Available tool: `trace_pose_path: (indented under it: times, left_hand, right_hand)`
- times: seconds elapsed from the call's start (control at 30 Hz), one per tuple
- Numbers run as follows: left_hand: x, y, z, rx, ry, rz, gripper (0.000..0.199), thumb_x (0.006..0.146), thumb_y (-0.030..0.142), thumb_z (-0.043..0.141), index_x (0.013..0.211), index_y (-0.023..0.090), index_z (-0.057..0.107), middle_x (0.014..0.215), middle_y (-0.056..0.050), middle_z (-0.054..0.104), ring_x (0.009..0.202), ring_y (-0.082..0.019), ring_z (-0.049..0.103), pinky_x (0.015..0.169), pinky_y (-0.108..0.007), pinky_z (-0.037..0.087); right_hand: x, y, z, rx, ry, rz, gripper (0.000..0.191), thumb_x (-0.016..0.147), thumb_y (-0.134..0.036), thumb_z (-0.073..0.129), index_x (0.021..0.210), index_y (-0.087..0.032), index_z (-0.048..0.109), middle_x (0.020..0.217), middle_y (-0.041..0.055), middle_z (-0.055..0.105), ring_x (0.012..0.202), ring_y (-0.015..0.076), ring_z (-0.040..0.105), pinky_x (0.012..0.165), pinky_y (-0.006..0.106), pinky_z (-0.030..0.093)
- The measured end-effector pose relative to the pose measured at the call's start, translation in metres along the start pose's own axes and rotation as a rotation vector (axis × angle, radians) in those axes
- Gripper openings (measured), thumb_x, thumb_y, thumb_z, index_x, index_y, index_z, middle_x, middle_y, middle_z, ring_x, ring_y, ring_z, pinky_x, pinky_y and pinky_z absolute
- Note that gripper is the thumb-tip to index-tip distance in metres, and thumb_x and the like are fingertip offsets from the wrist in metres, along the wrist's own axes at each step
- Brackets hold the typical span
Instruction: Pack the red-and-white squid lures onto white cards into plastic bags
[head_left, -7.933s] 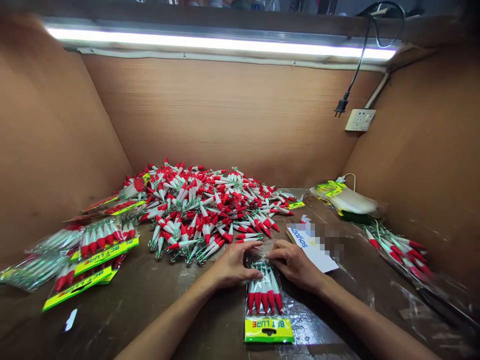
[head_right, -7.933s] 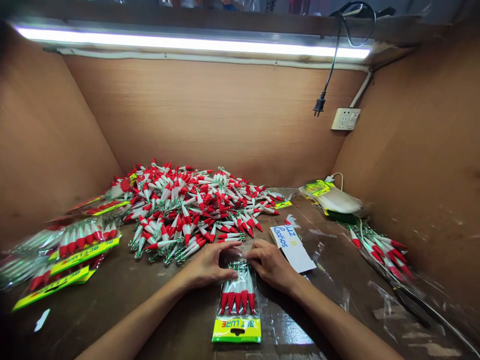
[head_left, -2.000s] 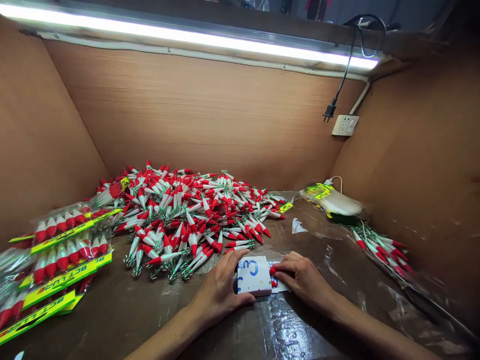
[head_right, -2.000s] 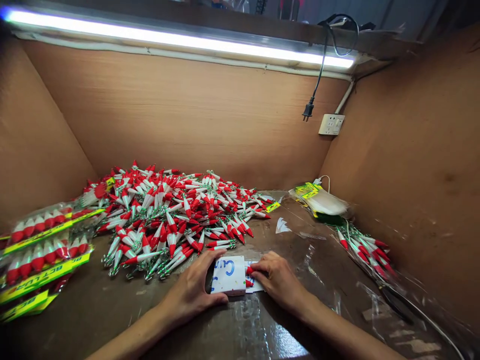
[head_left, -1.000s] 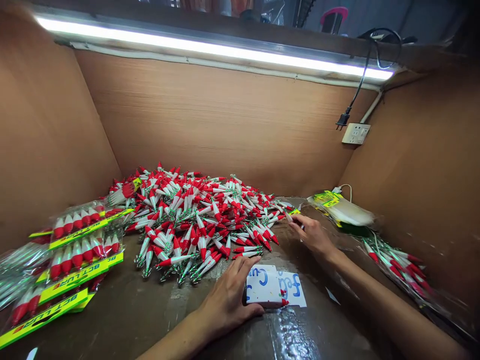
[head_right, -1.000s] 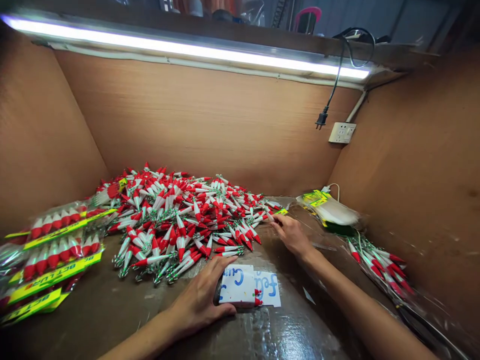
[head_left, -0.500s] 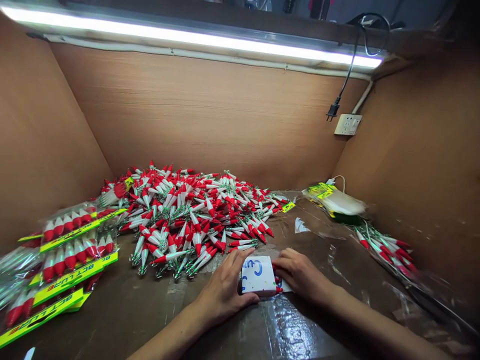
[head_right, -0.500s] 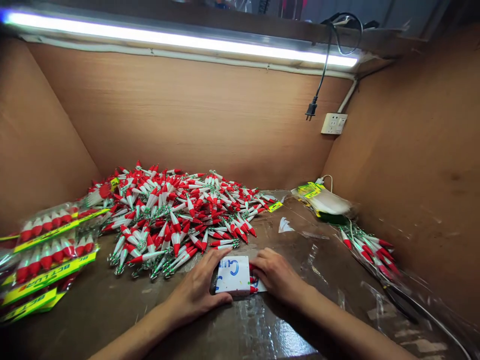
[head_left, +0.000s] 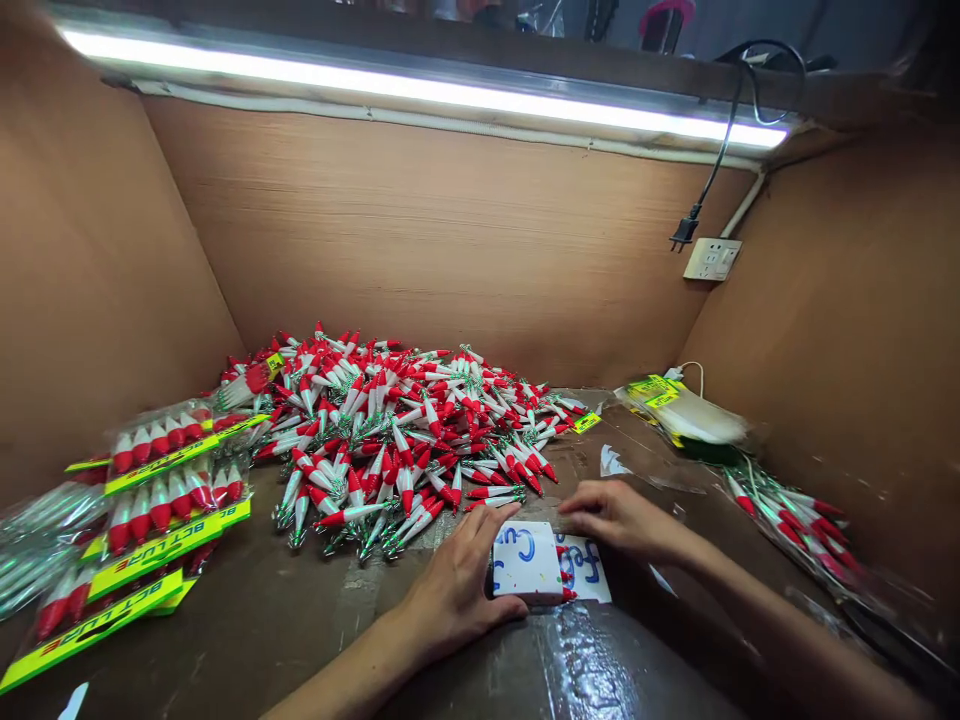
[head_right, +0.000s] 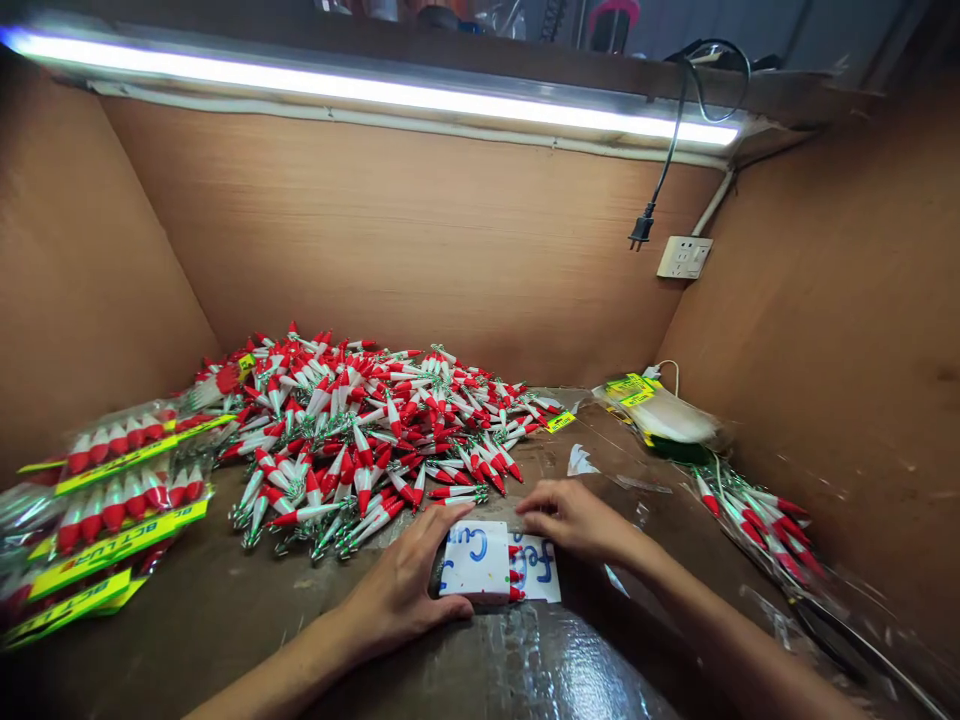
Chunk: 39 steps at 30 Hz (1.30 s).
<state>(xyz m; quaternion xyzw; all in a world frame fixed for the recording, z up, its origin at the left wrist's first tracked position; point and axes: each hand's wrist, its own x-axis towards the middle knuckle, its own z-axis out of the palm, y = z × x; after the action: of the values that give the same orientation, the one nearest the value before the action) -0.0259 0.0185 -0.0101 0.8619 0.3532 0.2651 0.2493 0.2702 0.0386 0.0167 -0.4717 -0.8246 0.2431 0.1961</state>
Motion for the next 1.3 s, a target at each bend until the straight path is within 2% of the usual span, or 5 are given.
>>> trace_pose_path:
  times: [0.3,0.43,0.63,0.97,1.3]
  left_hand:
    - [0.000,-0.003,0.001,0.023,0.002,-0.003,0.106,0.064,0.026,0.091,0.151,0.037,0.032,0.141,-0.008,0.049,0.128,-0.033,0.050,0.108,-0.050,0.043]
    - [0.001,-0.003,0.001,0.002,0.017,0.032,0.108,0.062,0.026,0.093,0.150,0.038,0.033,0.141,-0.007,0.050,0.128,-0.032,0.050,0.109,-0.049,0.043]
    - [0.003,-0.001,0.002,-0.031,0.099,0.051,0.108,0.058,0.017,0.096,0.146,0.037,0.038,0.138,-0.005,0.052,0.124,-0.031,0.053,0.105,-0.048,0.046]
    - [0.005,-0.005,0.004,-0.065,0.178,0.053,0.106,0.060,0.013,0.094,0.146,0.036,0.036,0.142,-0.005,0.051,0.130,-0.030,0.051,0.111,-0.048,0.043]
    - [0.005,-0.004,0.008,-0.078,0.140,0.035,0.101,0.058,0.016,0.094,0.143,0.034,0.040,0.137,-0.006,0.054,0.122,-0.030,0.056,0.104,-0.045,0.048]
  right_hand:
    - [0.083,0.031,0.025,-0.209,0.246,0.245,0.028,0.083,-0.014,0.059,0.106,-0.019,0.074,0.098,0.0073,0.075,0.088,0.0213,0.067,0.075,0.027,0.044]
    - [0.087,0.029,0.026,-0.251,0.379,0.269,0.019,0.087,-0.015,0.054,0.081,-0.016,0.072,0.085,0.0086,0.071,0.082,0.0210,0.064,0.073,0.028,0.042]
    - [0.058,0.021,0.002,-0.235,0.593,0.201,0.029,0.097,-0.022,0.047,0.115,-0.015,0.068,0.105,0.0101,0.068,0.089,0.0205,0.062,0.081,0.030,0.046]
    - [-0.066,0.000,-0.026,-0.268,0.255,0.037,0.023,0.100,-0.028,0.054,0.114,-0.030,0.072,0.102,0.0043,0.068,0.087,0.0189,0.065,0.076,0.028,0.049]
    - [-0.024,-0.017,0.028,-0.340,0.200,0.000,0.023,0.102,-0.029,0.053,0.116,-0.030,0.071,0.101,0.0039,0.065,0.090,0.0186,0.062,0.076,0.027,0.047]
